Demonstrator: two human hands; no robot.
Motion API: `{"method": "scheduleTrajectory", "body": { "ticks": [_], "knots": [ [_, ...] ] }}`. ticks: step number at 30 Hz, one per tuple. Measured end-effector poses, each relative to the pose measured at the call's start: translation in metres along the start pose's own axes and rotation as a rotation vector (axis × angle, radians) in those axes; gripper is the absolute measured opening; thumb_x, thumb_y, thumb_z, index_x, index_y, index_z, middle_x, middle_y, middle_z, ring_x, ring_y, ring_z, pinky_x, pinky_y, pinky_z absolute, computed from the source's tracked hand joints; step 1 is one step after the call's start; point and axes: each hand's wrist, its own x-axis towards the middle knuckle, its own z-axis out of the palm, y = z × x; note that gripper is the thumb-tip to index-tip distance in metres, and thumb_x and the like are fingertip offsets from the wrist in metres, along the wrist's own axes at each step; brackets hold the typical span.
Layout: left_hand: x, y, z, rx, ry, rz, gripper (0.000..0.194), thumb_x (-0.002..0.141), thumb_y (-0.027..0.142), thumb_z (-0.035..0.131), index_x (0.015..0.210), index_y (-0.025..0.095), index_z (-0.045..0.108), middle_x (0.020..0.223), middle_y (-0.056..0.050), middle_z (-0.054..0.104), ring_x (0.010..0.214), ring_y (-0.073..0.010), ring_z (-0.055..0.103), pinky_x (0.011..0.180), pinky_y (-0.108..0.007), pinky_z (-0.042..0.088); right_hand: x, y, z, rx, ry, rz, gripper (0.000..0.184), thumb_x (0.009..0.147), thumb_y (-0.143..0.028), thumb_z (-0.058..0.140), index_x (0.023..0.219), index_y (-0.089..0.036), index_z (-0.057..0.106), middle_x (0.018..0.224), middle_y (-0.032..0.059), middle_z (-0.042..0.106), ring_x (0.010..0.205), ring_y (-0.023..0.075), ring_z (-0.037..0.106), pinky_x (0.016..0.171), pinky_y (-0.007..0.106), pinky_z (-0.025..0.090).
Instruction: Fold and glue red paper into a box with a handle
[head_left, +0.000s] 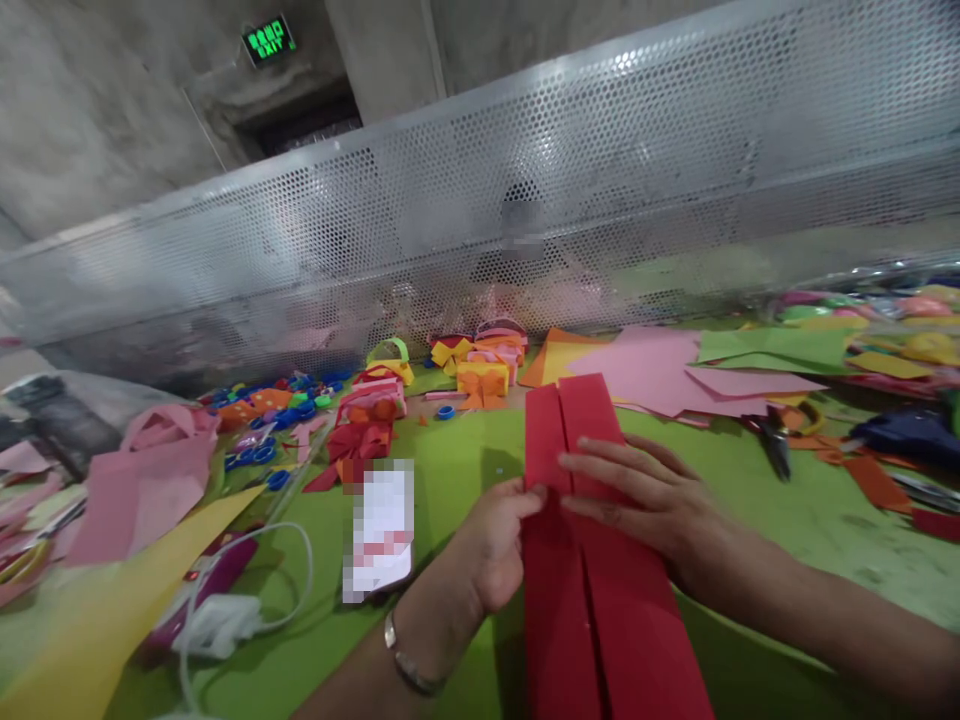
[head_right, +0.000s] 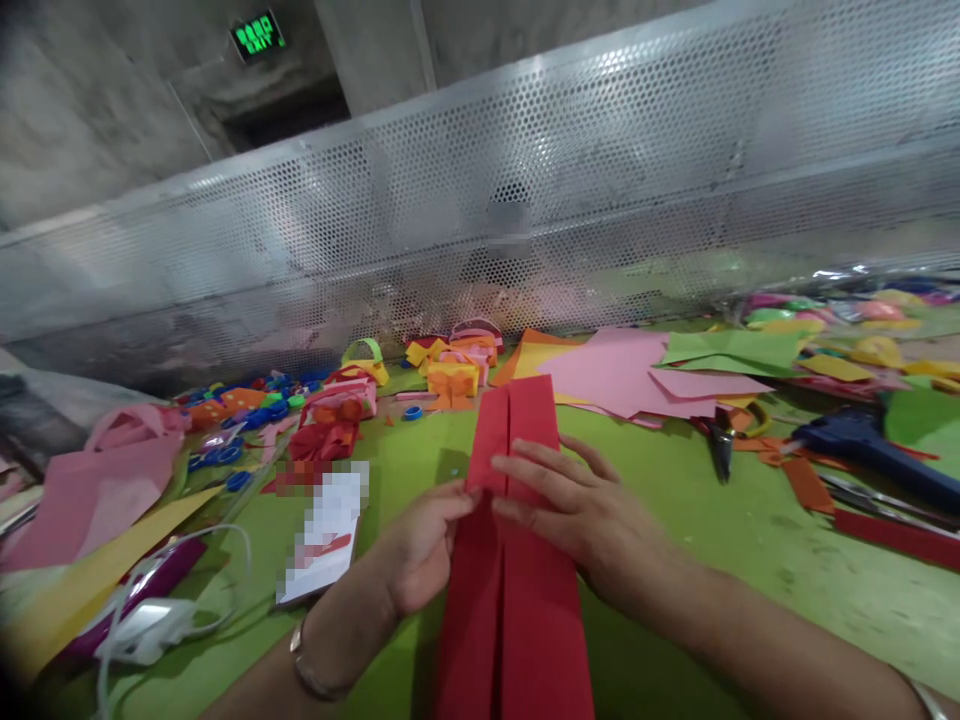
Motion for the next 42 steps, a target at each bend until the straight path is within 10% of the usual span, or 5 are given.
{"method": "scheduleTrajectory", "body": {
  "ticks": [12, 20, 28, 34, 42],
  "knots": [
    [-0.003, 0.002, 0.004, 0.129, 0.066, -0.026, 0.039, 0.07, 0.002, 0.058, 0.107, 0.013, 0.06, 0.078, -0.006, 0.07, 0.062, -0.0176, 0.066, 0.061, -0.028, 0.051, 0.009, -0.007, -0.024, 0.14, -0.298, -0.157, 0.047, 0.092, -0.009, 0.04, 0.135, -0.025, 0.051, 0.138, 0.0078, 0.055, 0.113, 0.0202, 0.059, 0.089, 0.037, 0.05],
    [-0.001, -0.004, 0.001, 0.054, 0.138, -0.027, 0.097, 0.066, -0.007, 0.054, 0.151, 0.022, 0.018, 0.071, 0.002, 0.063, 0.058, -0.0138, 0.06, 0.067, -0.027, 0.05, 0.005, 0.003, -0.005, 0.288, 0.005, -0.029, 0.023, 0.095, -0.015, 0.046, 0.113, -0.021, 0.059, 0.107, 0.0082, 0.068, 0.1, 0.016, 0.062, 0.085, 0.028, 0.051],
    [-0.034, 0.008, 0.001, 0.075, 0.047, -0.054, 0.093, 0.062, -0.006, 0.051, 0.147, 0.026, 0.03, 0.098, -0.004, 0.066, 0.065, -0.0112, 0.062, 0.073, -0.026, 0.051, 0.008, -0.003, -0.032, 0.222, -0.001, -0.059, 0.023, 0.096, -0.012, 0.04, 0.095, -0.021, 0.061, 0.092, 0.007, 0.067, 0.082, 0.0152, 0.062, 0.07, 0.027, 0.05],
    [-0.064, -0.01, -0.042, 1.088, 0.204, 0.473, 0.081, 0.068, 0.0, 0.054, 0.143, 0.028, 0.042, 0.13, -0.011, 0.05, 0.124, -0.0318, 0.046, 0.104, -0.054, 0.035, -0.032, -0.013, -0.057, 0.098, -0.12, -0.045, 0.026, 0.098, -0.023, 0.039, 0.095, -0.024, 0.065, 0.093, 0.0077, 0.071, 0.085, 0.0186, 0.064, 0.074, 0.031, 0.05],
    [-0.062, 0.003, -0.005, 1.701, -0.861, 0.761, 0.073, 0.077, 0.017, 0.06, 0.144, 0.035, 0.038, 0.131, -0.01, 0.059, 0.135, -0.0366, 0.036, 0.111, -0.064, 0.001, -0.059, -0.023, -0.05, 0.098, -0.13, 0.078, 0.03, 0.101, -0.033, 0.039, 0.095, -0.024, 0.067, 0.095, 0.0042, 0.073, 0.091, 0.0179, 0.062, 0.076, 0.031, 0.046]
  ]
}}
